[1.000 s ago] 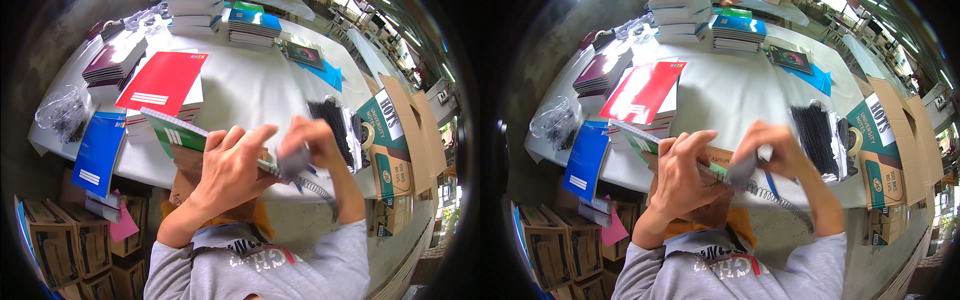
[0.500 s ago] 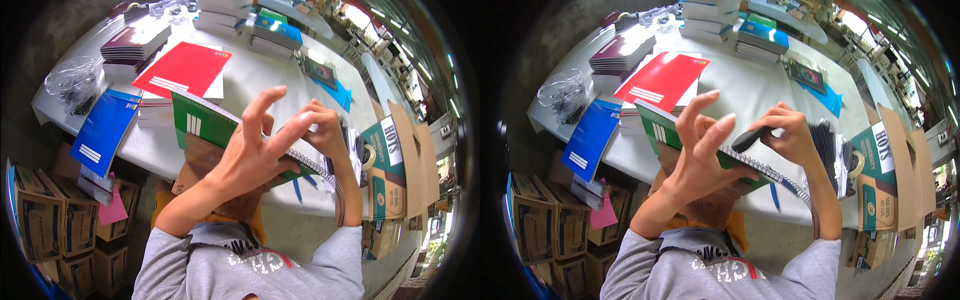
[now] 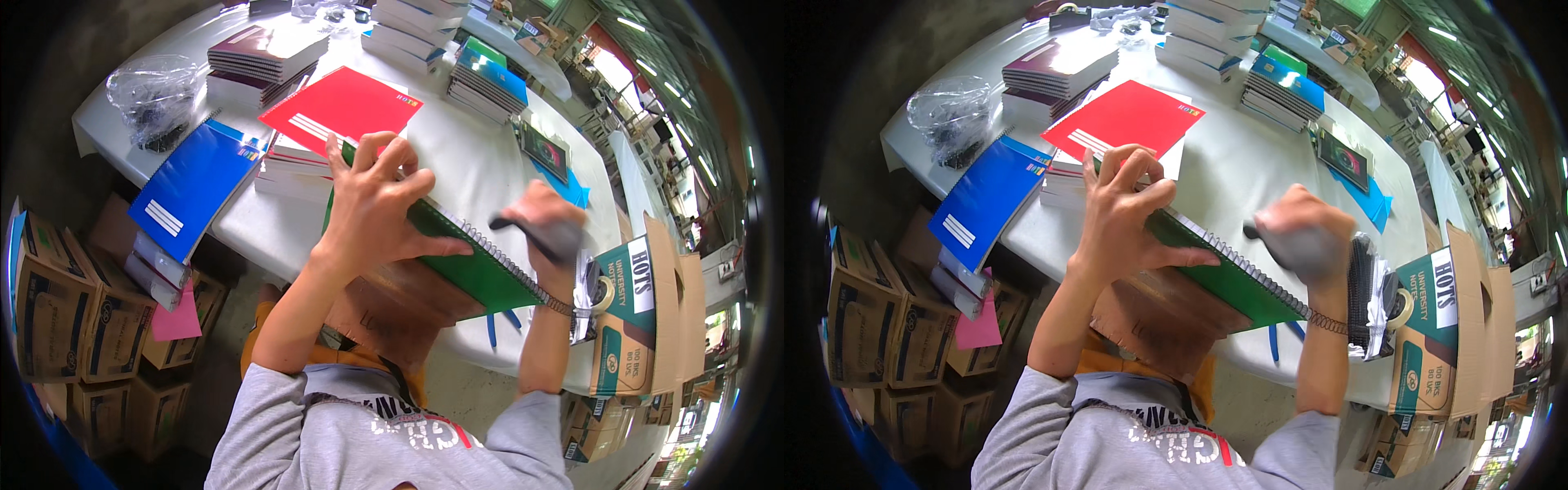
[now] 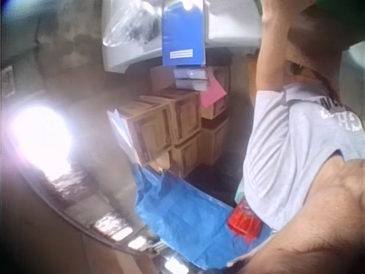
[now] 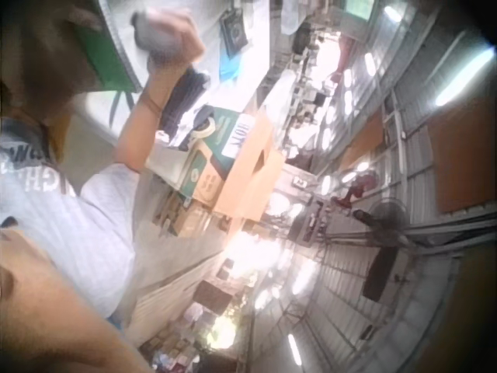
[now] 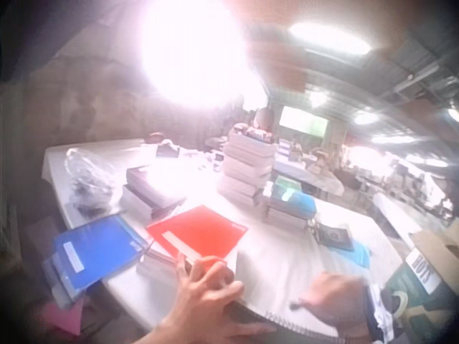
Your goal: The person unpacks spiral-bound notebooks from a cardboard box and places them on a table. They then pick up a notebook, open it, and insert a metal spiral binding into the pre-punched holes along the edge, securing the pages. The person repeats this process with additional notebooks of different colors.
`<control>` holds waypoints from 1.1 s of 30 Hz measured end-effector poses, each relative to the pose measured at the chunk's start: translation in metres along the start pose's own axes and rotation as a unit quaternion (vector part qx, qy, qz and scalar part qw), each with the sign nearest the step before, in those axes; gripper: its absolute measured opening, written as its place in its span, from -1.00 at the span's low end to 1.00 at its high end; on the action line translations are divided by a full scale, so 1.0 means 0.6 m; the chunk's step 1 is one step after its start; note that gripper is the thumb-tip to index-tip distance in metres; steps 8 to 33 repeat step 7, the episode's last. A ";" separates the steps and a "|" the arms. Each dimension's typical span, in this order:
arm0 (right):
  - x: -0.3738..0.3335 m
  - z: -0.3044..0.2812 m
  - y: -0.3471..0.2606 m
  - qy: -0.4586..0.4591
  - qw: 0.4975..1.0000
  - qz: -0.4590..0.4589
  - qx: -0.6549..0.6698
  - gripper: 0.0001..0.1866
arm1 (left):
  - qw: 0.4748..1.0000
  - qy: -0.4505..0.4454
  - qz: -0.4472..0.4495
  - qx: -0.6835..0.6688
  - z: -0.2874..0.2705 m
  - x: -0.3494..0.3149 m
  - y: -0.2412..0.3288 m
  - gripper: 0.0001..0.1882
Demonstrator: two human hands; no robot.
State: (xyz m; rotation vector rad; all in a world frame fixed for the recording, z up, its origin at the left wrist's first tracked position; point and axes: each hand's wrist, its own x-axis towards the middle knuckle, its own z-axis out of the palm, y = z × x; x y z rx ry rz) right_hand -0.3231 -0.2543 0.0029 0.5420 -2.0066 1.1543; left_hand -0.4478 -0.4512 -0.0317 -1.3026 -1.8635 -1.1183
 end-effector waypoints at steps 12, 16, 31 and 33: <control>0.046 0.012 0.003 -0.159 0.978 0.003 0.133 -0.86 | 1.000 0.003 -0.026 -0.012 -0.006 -0.004 -0.001 -0.33; 0.046 0.012 0.003 -0.159 0.978 0.003 0.133 -0.86 | 1.000 0.003 -0.026 -0.012 -0.006 -0.004 -0.001 -0.33; 0.046 0.012 0.003 -0.159 0.978 0.003 0.133 -0.86 | 1.000 0.003 -0.026 -0.012 -0.006 -0.004 -0.001 -0.33; 0.046 0.012 0.003 -0.159 0.978 0.003 0.133 -0.86 | 1.000 0.003 -0.026 -0.012 -0.006 -0.004 -0.001 -0.33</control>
